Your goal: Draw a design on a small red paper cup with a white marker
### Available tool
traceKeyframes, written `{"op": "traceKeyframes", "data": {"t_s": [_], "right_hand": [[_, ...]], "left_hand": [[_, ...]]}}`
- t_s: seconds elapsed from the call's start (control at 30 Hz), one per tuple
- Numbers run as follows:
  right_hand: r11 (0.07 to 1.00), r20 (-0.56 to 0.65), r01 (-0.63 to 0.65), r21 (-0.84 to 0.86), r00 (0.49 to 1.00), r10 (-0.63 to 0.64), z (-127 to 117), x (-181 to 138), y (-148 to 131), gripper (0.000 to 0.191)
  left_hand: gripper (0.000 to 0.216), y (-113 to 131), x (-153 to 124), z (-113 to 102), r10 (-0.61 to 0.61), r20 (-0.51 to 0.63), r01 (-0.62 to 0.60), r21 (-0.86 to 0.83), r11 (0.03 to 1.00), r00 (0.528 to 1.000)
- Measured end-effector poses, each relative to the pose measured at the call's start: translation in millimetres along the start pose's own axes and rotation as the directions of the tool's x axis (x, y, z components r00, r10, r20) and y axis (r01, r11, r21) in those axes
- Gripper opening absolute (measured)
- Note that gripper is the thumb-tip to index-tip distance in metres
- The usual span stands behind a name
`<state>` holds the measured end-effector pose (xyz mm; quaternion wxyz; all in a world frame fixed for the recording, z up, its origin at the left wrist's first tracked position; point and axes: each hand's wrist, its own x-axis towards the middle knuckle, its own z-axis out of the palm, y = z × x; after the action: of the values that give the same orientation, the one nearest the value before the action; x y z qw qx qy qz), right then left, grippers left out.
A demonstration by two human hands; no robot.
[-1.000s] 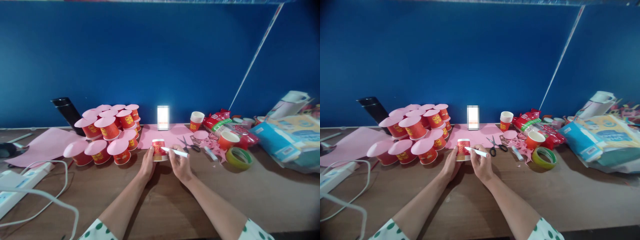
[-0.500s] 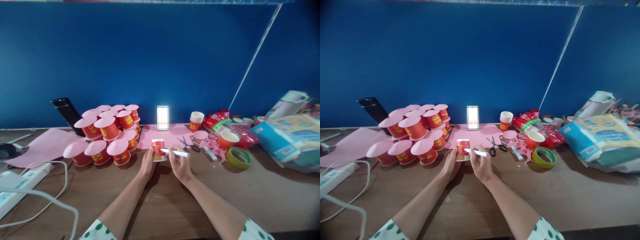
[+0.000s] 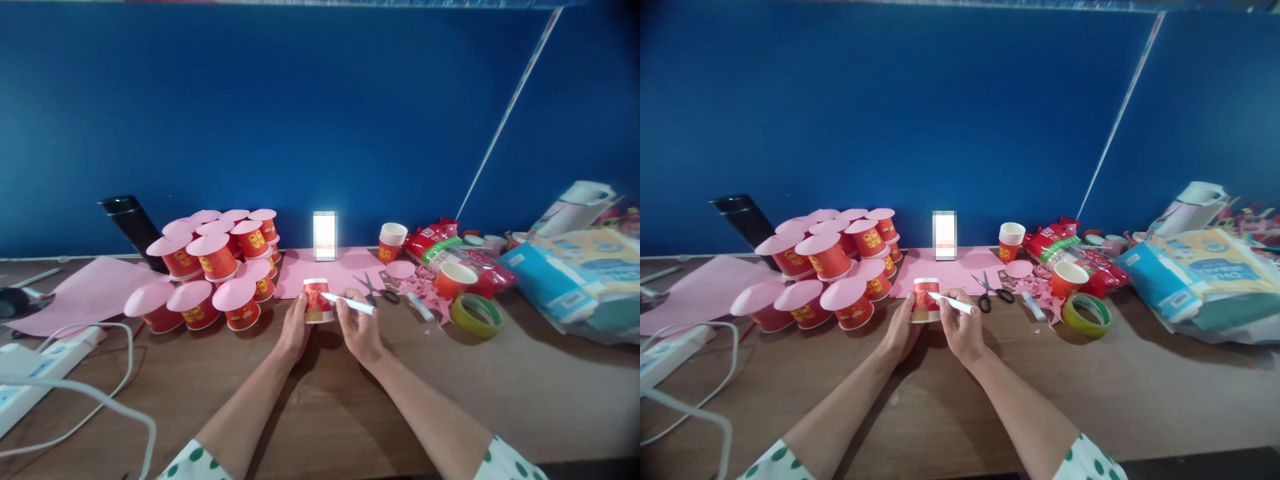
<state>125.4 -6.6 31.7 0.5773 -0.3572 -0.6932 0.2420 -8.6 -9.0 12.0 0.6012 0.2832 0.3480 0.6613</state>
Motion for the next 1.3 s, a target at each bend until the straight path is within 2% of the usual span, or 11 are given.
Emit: {"op": "traceKeyframes", "data": {"t_s": [0.43, 1.3], "right_hand": [[0.998, -0.034, 0.016, -0.054, 0.999, -0.017, -1.9, 2.1, -2.5, 0.012], [1.0, -0.045, -0.01, -0.025, 0.999, 0.009, -2.1, 2.0, -1.4, 0.013]], "left_hand": [[0.038, 2.4, -2.2, 3.2, 0.024, -0.006, -0.024, 0.004, 1.0, 1.0], [0.036, 1.2, -1.8, 2.6, 0.021, 0.003, -0.021, -0.019, 1.0, 1.0]]}}
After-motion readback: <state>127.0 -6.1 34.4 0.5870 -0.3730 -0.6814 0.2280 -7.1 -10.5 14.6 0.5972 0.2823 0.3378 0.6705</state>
